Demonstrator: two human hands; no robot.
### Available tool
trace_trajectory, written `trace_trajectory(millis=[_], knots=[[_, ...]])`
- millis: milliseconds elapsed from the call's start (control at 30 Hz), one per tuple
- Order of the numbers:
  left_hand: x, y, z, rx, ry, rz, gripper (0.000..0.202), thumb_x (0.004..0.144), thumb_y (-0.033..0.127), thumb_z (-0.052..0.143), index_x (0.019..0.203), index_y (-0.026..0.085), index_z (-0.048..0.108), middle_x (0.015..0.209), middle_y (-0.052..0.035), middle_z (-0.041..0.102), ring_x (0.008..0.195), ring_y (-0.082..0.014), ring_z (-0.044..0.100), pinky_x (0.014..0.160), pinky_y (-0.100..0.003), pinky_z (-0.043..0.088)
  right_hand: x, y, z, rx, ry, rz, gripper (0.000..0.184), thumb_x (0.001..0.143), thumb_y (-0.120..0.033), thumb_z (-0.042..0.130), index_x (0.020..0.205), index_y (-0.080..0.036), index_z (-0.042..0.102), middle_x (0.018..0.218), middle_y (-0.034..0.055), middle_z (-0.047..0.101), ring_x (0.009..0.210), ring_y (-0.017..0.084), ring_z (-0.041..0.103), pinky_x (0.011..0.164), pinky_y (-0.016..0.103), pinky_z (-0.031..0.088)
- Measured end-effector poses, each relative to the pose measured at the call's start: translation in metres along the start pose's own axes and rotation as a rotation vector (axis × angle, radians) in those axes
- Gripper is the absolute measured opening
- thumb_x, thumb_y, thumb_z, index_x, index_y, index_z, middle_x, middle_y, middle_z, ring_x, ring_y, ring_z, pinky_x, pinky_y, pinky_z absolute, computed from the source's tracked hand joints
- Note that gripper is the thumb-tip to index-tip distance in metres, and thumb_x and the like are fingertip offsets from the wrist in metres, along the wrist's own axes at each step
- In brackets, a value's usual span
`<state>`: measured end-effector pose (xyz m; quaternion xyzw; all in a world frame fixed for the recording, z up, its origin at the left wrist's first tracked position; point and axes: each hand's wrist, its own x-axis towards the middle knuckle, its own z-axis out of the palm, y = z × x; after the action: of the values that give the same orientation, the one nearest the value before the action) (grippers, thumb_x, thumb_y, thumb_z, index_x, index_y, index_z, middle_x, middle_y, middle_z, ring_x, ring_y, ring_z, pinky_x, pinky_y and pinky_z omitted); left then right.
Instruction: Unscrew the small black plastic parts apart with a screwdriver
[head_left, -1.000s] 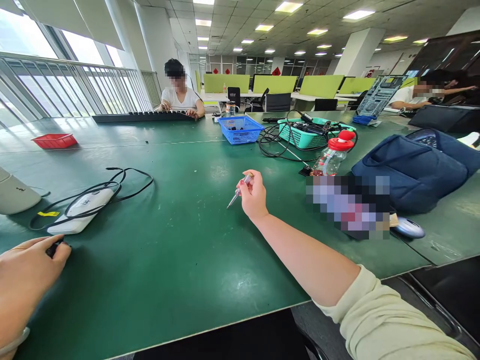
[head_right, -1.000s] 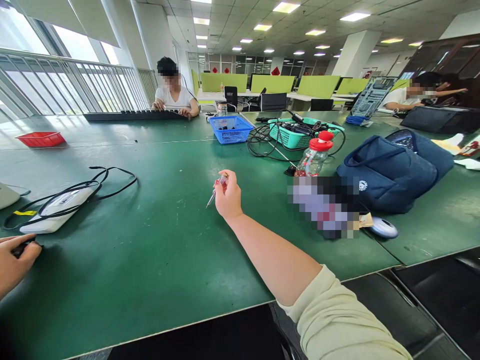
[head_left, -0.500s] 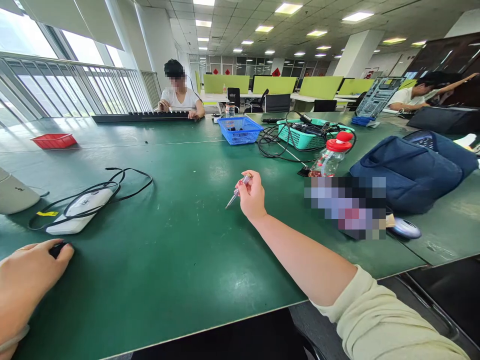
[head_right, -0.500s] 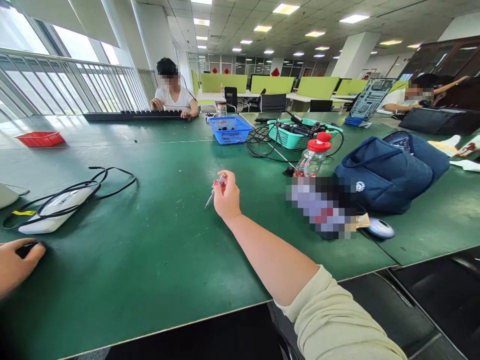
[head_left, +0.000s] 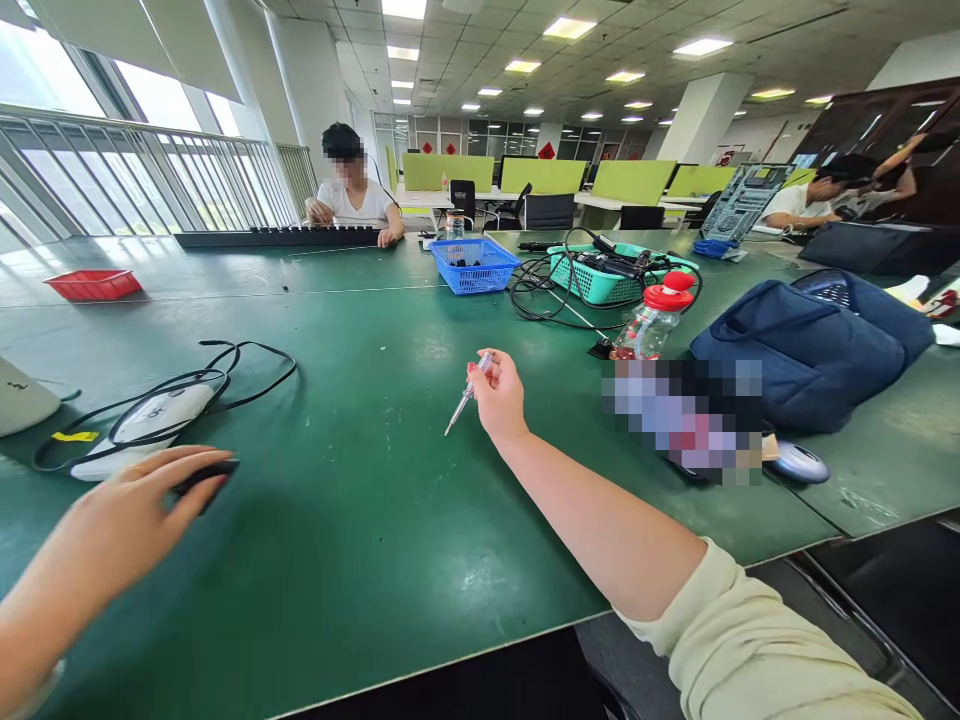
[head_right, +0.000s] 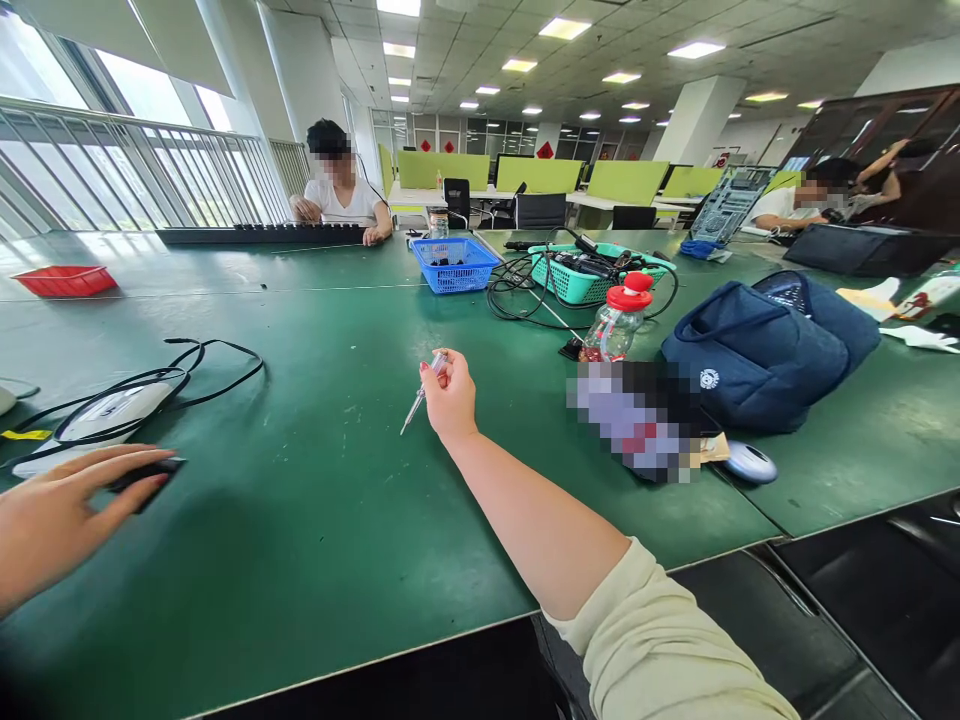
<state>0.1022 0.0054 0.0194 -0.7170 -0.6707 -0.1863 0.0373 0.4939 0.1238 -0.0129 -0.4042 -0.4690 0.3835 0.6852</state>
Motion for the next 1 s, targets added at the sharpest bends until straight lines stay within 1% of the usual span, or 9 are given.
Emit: trace_trajectory(millis=[100,167,267,367,467,567,733,833,1000], knots=[[0.016,0.083,0.005,-0.091,-0.092,0.234,0.038,0.091,0.057,0.043,0.116,0.038,0.064,0.127,0.0072,0.062,0.112,-0.0211,0.061,0.109,-0.041,0.046,0.003,-0.001,0.000,0.106,0.008,0.115,0.030,0.073,-0.037,0.073,0.093,-0.023,0.056,0.067,-0.0067,0.055,0.054,0.008,0.049,0.045,0.021,0.037],[0.029,0.123,0.018,-0.177,-0.160,0.344,0.043,0.090,0.051,0.047,0.129,0.036,0.057,0.132,0.0014,0.061,0.116,-0.0228,0.059,0.108,-0.039,0.048,0.004,-0.002,-0.001,0.151,-0.011,0.172,0.029,0.071,-0.038,0.075,0.085,-0.022,0.056,0.062,-0.0080,0.051,0.046,0.006,0.042,0.040,0.020,0.031],[0.048,0.163,0.045,-0.296,-0.242,0.408,0.052,0.091,0.036,0.049,0.142,0.036,0.042,0.136,-0.0020,0.055,0.118,-0.0224,0.058,0.108,-0.039,0.048,0.007,-0.002,-0.005,0.236,-0.013,0.249,0.034,0.070,-0.040,0.077,0.072,-0.022,0.048,0.055,-0.0098,0.047,0.038,0.003,0.033,0.035,0.018,0.024],[0.065,0.185,0.069,-0.424,-0.299,0.404,0.062,0.088,0.029,0.053,0.146,0.039,0.033,0.135,-0.0036,0.053,0.110,-0.0217,0.062,0.105,-0.042,0.050,0.011,0.001,-0.009,0.329,0.007,0.328,0.040,0.068,-0.041,0.079,0.069,-0.022,0.043,0.053,-0.0099,0.047,0.035,0.002,0.033,0.034,0.017,0.022],[0.076,0.194,0.084,-0.517,-0.308,0.350,0.067,0.085,0.025,0.056,0.146,0.040,0.032,0.130,-0.0036,0.054,0.106,-0.0213,0.063,0.104,-0.045,0.051,0.012,0.004,-0.011,0.382,-0.005,0.375,0.041,0.067,-0.042,0.080,0.071,-0.022,0.045,0.054,-0.0091,0.051,0.034,0.002,0.035,0.033,0.016,0.023],[0.080,0.191,0.091,-0.604,-0.317,0.300,0.069,0.082,0.025,0.060,0.145,0.039,0.035,0.129,-0.0033,0.054,0.109,-0.0205,0.061,0.107,-0.044,0.050,0.010,0.006,-0.009,0.396,-0.034,0.385,0.043,0.066,-0.042,0.081,0.070,-0.022,0.043,0.054,-0.0090,0.053,0.034,0.002,0.036,0.033,0.016,0.024],[0.075,0.181,0.089,-0.586,-0.324,0.285,0.074,0.079,0.032,0.067,0.145,0.035,0.035,0.128,-0.0044,0.058,0.116,-0.0236,0.059,0.110,-0.047,0.047,0.005,0.007,-0.005,0.371,-0.073,0.404,0.041,0.069,-0.044,0.078,0.074,-0.023,0.043,0.057,-0.0064,0.061,0.035,0.005,0.040,0.034,0.018,0.028],[0.075,0.176,0.086,-0.522,-0.316,0.253,0.068,0.082,0.033,0.063,0.145,0.033,0.036,0.122,-0.0042,0.063,0.115,-0.0245,0.058,0.108,-0.049,0.047,0.005,0.008,-0.005,0.348,-0.078,0.423,0.040,0.070,-0.046,0.076,0.077,-0.024,0.044,0.059,-0.0048,0.066,0.035,0.006,0.042,0.035,0.019,0.030],[0.081,0.170,0.087,-0.502,-0.350,0.231,0.061,0.085,0.036,0.059,0.143,0.032,0.040,0.117,-0.0021,0.068,0.112,-0.0239,0.059,0.106,-0.047,0.046,0.006,0.009,-0.007,0.344,-0.102,0.426,0.043,0.068,-0.049,0.077,0.078,-0.024,0.043,0.058,-0.0053,0.065,0.036,0.007,0.042,0.036,0.020,0.030]])
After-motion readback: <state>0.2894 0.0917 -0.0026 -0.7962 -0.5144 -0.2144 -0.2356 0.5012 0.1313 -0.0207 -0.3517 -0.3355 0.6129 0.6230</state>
